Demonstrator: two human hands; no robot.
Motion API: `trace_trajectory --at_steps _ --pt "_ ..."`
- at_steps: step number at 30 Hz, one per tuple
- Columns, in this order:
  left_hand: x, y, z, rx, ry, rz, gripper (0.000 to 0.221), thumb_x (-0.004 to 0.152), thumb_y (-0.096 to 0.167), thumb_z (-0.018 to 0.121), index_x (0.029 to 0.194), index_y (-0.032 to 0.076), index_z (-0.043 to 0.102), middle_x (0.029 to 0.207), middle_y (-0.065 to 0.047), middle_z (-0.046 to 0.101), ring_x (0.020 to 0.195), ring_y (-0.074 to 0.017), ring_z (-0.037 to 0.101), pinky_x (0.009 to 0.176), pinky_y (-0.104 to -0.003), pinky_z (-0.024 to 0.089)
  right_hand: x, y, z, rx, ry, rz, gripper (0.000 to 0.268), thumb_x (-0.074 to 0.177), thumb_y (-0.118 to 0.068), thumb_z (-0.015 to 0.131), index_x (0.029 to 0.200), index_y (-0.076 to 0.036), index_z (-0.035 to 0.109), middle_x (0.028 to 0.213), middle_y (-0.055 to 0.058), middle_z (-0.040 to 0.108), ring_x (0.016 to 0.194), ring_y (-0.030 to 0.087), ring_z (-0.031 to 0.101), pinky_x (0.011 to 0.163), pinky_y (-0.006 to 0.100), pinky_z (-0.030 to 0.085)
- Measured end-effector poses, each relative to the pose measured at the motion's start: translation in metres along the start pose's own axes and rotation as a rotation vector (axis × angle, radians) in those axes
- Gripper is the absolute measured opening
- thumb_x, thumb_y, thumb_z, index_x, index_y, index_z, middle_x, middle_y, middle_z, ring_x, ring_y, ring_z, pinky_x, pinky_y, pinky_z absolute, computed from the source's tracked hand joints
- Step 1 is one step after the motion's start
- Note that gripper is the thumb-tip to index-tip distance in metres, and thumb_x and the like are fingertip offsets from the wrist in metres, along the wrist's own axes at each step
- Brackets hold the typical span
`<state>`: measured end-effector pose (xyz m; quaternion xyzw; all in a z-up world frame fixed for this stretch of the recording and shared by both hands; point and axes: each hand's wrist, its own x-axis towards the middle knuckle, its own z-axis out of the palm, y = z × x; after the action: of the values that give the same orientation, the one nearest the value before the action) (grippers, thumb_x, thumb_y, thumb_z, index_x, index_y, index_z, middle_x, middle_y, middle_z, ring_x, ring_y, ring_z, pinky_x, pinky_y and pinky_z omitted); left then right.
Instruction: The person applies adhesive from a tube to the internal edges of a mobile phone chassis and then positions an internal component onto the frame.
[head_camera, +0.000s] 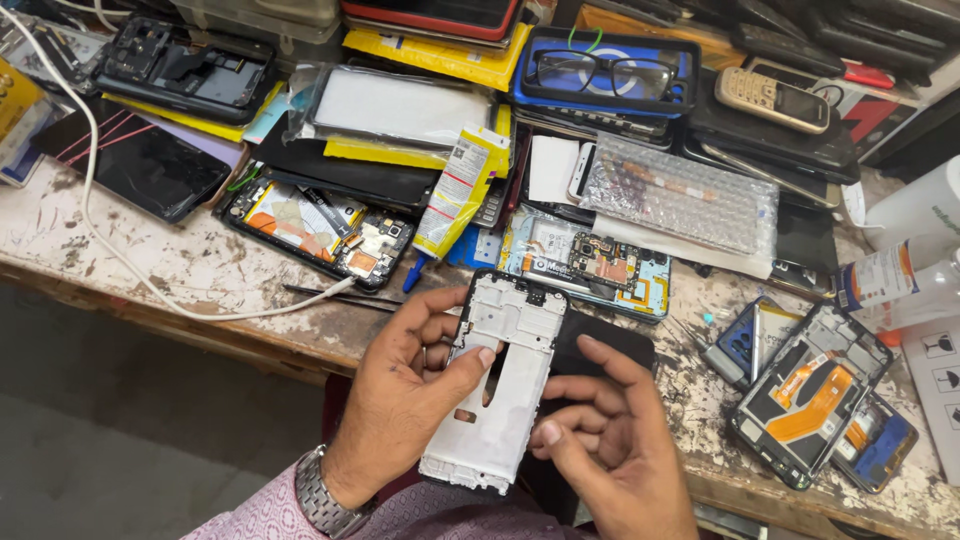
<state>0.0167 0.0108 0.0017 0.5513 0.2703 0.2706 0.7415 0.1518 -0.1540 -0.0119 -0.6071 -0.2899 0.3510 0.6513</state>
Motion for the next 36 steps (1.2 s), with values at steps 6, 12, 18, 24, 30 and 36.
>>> trace_trajectory --at_steps 6,12,18,24,30,36 --pt "0.003 -0.002 0.006 0.005 0.008 -0.002 0.054 0.087 0.002 0.069 0.138 0.001 0.051 0.104 -0.01 0.071 0.077 -0.0083 0.068 0.061 -0.023 0.06 0.001 0.012 -0.007 0.018 -0.029 0.022 0.077 0.082 0.009 0.067 0.15 -0.003 0.033 0.114 0.022 0.067 0.083 0.019 0.073 0.073 0.034 0.063" --pt "0.005 -0.007 0.015 0.034 0.029 0.02 0.055 0.085 0.0 0.07 0.137 0.002 0.051 0.104 -0.01 0.071 0.077 -0.0086 0.069 0.057 -0.024 0.057 -0.011 0.005 -0.016 0.034 -0.011 0.021 0.077 0.084 0.005 0.073 0.152 -0.003 0.037 0.114 0.018 0.068 0.086 0.015 0.069 0.077 0.031 0.059" --pt "0.013 -0.008 0.02 0.054 0.043 0.029 0.053 0.085 -0.004 0.069 0.135 -0.001 0.054 0.107 -0.013 0.074 0.086 -0.0122 0.07 0.069 -0.024 0.059 -0.009 0.0 -0.012 0.053 -0.017 0.039 0.073 0.086 0.003 0.073 0.15 -0.004 0.039 0.115 0.014 0.067 0.089 0.013 0.069 0.079 0.029 0.059" --pt "0.02 -0.017 0.015 -0.016 0.104 0.081 0.054 0.085 -0.005 0.067 0.136 -0.002 0.051 0.113 -0.014 0.072 0.094 -0.0142 0.071 0.074 -0.026 0.061 -0.027 0.003 -0.026 -0.031 -0.024 0.064 0.066 0.088 0.001 0.074 0.147 -0.004 0.045 0.117 0.012 0.07 0.092 0.011 0.068 0.082 0.026 0.056" --pt "0.019 -0.016 0.002 -0.034 0.134 0.072 0.054 0.087 -0.004 0.069 0.138 -0.003 0.053 0.11 -0.013 0.069 0.089 -0.0128 0.069 0.071 -0.026 0.059 -0.003 -0.044 -0.033 -0.537 0.088 -0.194 0.024 0.088 -0.005 0.076 0.112 -0.005 0.074 0.103 0.008 0.077 0.093 0.014 0.076 0.082 0.027 0.062" --pt "0.018 -0.009 0.002 -0.106 0.065 0.044 0.054 0.087 -0.003 0.067 0.138 -0.002 0.051 0.107 -0.011 0.07 0.081 -0.012 0.069 0.064 -0.026 0.059 0.056 -0.084 -0.051 -1.226 0.108 -0.43 0.025 0.09 -0.019 0.072 0.109 -0.004 0.073 0.104 0.012 0.074 0.101 0.028 0.065 0.09 0.042 0.051"
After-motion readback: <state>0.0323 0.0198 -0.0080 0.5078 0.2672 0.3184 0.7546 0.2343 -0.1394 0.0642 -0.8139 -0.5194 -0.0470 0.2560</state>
